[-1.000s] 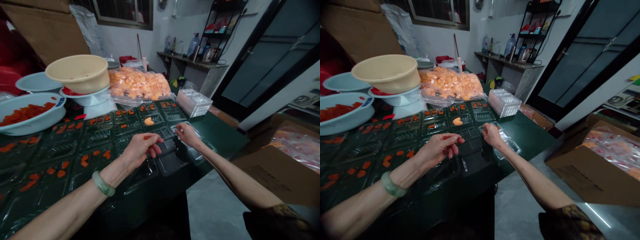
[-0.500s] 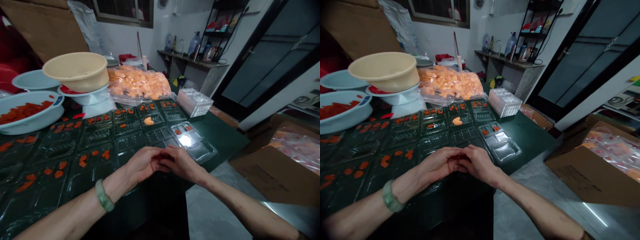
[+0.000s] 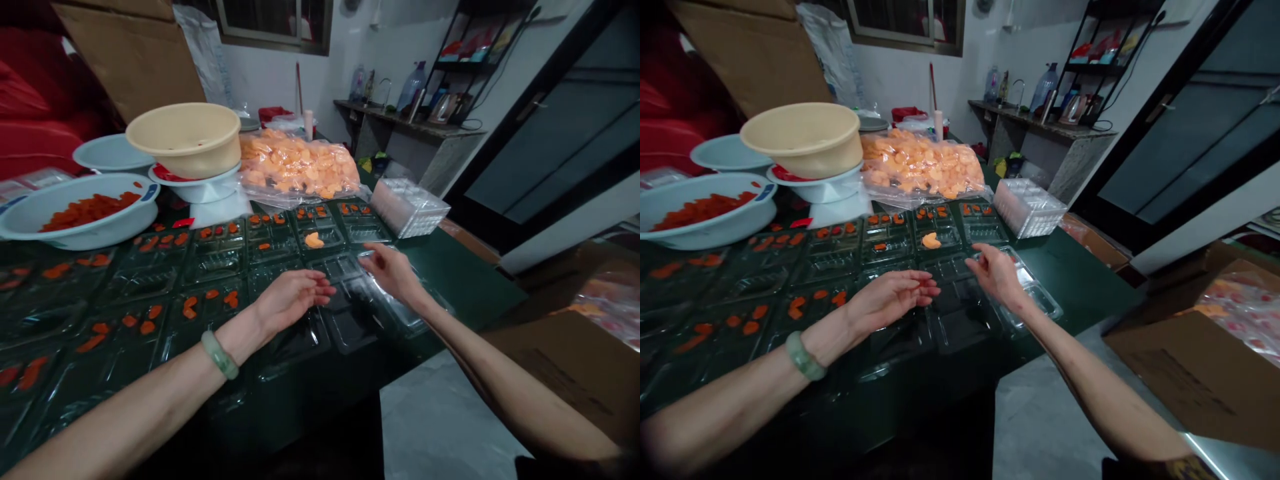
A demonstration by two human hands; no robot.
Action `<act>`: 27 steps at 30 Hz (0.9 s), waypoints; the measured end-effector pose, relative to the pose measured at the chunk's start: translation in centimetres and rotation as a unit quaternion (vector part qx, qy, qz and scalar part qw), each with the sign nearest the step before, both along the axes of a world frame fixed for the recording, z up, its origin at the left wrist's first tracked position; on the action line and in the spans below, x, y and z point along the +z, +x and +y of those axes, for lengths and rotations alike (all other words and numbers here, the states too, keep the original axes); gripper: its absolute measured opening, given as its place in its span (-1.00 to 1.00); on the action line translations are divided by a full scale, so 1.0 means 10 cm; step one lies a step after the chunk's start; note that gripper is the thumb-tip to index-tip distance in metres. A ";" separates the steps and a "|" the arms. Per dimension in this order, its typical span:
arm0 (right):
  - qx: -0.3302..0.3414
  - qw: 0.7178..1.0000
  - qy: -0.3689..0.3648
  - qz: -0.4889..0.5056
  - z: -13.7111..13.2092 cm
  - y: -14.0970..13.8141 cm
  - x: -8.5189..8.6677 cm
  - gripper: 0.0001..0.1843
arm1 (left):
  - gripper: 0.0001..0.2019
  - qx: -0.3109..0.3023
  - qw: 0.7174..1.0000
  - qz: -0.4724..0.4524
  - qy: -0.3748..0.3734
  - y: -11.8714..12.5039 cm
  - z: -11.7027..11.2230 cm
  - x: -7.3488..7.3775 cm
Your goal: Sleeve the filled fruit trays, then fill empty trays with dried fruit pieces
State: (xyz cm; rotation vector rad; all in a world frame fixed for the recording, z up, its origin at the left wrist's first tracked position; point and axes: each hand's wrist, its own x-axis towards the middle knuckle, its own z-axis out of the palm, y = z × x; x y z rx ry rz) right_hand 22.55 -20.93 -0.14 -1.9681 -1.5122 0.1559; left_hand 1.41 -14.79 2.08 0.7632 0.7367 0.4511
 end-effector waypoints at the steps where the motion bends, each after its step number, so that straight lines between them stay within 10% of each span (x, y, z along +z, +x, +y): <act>1: 0.051 0.998 0.021 0.021 -0.01 -0.13 0.01 -0.64 | -0.81 0.004 1.000 -0.004 0.009 0.03 0.02 0.01; 10: 0.198 0.978 -0.018 0.056 0.19 -0.54 -0.07 -0.85 | -0.80 -0.100 0.984 0.036 0.140 0.11 0.09 0.02; 16: 0.128 0.991 -0.025 -0.008 0.32 -0.29 -0.13 -0.91 | -0.79 0.008 0.897 0.207 0.390 0.06 0.29 -0.30; 27: 0.130 0.989 0.003 0.069 0.31 -0.21 -0.15 -0.67 | -0.83 -0.006 0.938 0.147 0.313 0.05 0.42 -0.34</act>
